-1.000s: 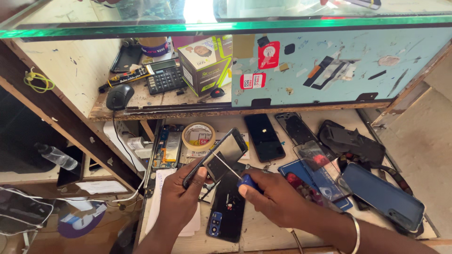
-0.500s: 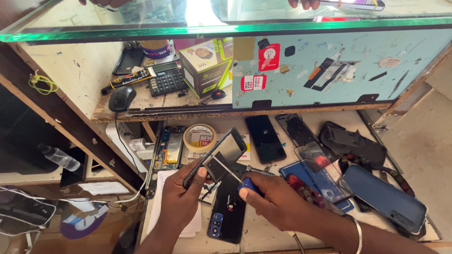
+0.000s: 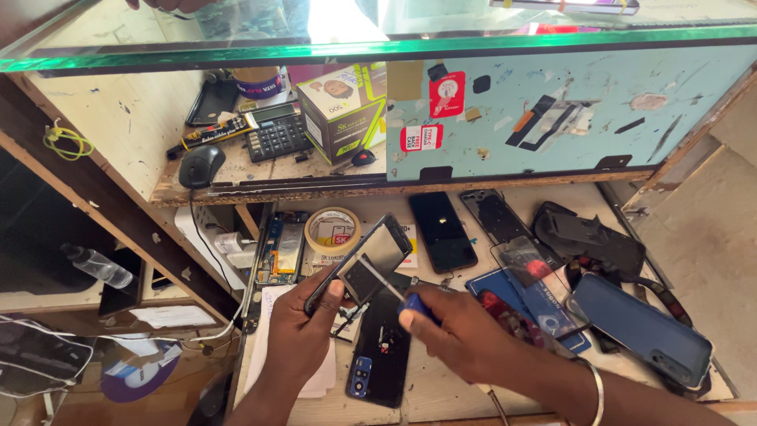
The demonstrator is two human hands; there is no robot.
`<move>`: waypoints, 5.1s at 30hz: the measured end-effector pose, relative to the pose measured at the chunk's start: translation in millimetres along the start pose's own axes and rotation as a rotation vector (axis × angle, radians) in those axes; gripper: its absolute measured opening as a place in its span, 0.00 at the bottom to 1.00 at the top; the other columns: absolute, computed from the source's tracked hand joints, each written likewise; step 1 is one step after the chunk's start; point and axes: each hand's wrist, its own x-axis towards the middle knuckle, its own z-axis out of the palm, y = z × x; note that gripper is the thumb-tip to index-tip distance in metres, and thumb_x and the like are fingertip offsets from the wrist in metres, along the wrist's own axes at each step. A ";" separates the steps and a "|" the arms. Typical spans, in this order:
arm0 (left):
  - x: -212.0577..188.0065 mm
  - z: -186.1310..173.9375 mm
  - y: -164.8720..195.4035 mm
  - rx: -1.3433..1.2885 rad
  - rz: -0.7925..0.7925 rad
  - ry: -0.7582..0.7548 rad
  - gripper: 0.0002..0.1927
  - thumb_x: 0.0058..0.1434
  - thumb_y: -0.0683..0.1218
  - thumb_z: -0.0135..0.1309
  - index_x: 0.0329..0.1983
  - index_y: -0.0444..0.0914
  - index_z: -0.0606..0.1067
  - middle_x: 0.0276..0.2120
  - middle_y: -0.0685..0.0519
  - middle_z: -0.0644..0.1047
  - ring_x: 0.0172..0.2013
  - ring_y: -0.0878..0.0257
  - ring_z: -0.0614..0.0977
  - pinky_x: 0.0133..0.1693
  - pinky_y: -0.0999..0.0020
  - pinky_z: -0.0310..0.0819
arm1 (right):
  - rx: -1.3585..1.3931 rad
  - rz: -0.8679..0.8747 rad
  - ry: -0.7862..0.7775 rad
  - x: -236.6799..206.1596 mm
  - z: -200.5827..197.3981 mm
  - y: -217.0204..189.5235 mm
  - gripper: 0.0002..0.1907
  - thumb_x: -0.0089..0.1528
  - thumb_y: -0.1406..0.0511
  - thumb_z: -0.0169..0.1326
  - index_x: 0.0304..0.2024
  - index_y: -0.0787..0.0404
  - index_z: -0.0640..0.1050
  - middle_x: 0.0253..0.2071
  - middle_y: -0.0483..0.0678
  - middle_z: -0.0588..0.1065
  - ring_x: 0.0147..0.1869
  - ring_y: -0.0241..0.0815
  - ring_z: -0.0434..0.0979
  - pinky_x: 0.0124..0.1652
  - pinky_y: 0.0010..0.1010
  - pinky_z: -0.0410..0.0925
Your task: The person picks up a keypad mobile phone from a cluttered workbench and uses a blue electric screwdriver to unscrew and pry open its back panel and internal components. They hold the phone with one hand while driving the screwdriver with the other, working on the disassembled phone throughout the episode.
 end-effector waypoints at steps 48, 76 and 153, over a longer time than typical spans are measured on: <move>4.5 -1.9 -6.1 -0.232 0.006 -0.053 0.21 0.68 0.47 0.52 0.60 0.30 0.75 0.45 0.46 0.83 0.42 0.63 0.84 0.45 0.64 0.82 | -0.024 -0.100 0.074 3.4 -7.5 8.2 0.16 0.67 0.56 0.50 0.37 0.63 0.74 0.18 0.43 0.69 0.22 0.31 0.68 0.23 0.30 0.64; 2.8 -2.2 -8.8 -0.270 -0.024 -0.045 0.23 0.68 0.46 0.52 0.62 0.29 0.74 0.46 0.44 0.83 0.42 0.62 0.83 0.45 0.64 0.80 | -0.004 -0.059 0.116 5.3 -10.2 7.3 0.18 0.67 0.55 0.49 0.43 0.63 0.75 0.18 0.43 0.70 0.22 0.30 0.72 0.23 0.30 0.66; 3.2 -3.1 -13.9 -0.168 -0.004 -0.059 0.17 0.68 0.40 0.53 0.58 0.29 0.76 0.40 0.49 0.83 0.38 0.67 0.83 0.43 0.72 0.79 | -0.048 0.015 0.081 6.4 -9.0 9.1 0.19 0.66 0.53 0.48 0.46 0.61 0.77 0.19 0.44 0.73 0.24 0.32 0.75 0.27 0.28 0.69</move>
